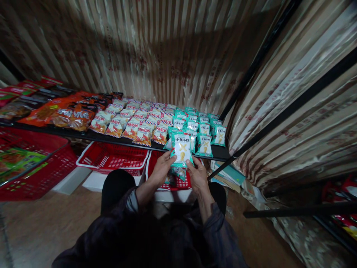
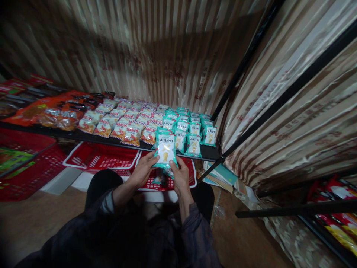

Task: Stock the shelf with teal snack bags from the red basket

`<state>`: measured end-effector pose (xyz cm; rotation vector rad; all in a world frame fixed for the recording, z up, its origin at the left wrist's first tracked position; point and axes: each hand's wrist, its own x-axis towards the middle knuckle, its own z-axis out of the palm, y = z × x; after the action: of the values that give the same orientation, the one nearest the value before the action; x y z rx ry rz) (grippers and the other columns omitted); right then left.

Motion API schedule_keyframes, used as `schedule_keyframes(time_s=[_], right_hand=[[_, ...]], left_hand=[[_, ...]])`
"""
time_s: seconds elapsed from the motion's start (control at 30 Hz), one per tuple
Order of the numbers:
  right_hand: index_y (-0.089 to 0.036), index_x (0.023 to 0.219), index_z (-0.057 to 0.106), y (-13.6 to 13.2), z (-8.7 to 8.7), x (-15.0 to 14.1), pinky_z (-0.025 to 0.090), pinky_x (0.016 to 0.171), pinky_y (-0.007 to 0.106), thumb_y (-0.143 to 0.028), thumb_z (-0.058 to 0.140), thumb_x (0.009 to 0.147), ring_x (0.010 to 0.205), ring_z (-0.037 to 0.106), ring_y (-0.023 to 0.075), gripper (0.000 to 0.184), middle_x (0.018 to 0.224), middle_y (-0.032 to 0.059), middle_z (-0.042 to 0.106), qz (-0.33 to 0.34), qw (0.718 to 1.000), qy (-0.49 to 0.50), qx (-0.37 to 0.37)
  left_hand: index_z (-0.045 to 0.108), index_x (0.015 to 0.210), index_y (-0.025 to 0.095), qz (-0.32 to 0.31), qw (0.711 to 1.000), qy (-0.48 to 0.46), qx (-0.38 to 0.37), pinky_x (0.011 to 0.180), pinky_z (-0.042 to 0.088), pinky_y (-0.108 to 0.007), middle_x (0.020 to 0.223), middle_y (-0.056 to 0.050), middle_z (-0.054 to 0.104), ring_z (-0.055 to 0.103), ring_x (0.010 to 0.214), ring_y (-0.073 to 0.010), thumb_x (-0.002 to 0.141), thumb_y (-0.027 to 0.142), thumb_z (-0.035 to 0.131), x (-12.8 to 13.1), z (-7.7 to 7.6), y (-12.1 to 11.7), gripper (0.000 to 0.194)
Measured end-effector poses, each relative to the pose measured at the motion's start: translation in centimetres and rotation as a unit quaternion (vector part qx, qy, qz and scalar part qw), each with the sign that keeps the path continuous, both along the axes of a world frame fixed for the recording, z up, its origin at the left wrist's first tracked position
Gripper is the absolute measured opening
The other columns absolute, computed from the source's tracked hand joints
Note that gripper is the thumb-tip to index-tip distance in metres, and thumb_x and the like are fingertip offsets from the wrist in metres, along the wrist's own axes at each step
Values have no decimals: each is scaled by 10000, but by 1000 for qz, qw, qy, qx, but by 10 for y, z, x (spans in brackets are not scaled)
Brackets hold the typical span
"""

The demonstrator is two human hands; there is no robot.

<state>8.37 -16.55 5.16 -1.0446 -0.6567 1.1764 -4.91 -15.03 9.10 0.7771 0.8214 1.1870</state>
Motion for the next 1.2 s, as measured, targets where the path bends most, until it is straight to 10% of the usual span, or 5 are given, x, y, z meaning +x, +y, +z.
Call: schedule_keyframes(time_s=[1.2], right_hand=[[-180, 1098, 690, -4, -3, -23, 558, 782, 324, -384, 825, 612, 825, 689, 178, 544, 1011, 58, 745, -14, 998, -62, -9]], left_hand=[[670, 1026, 124, 82, 997, -7, 4, 742, 561, -352, 881, -75, 756, 706, 739, -216, 536, 470, 857, -14, -15, 12, 628]])
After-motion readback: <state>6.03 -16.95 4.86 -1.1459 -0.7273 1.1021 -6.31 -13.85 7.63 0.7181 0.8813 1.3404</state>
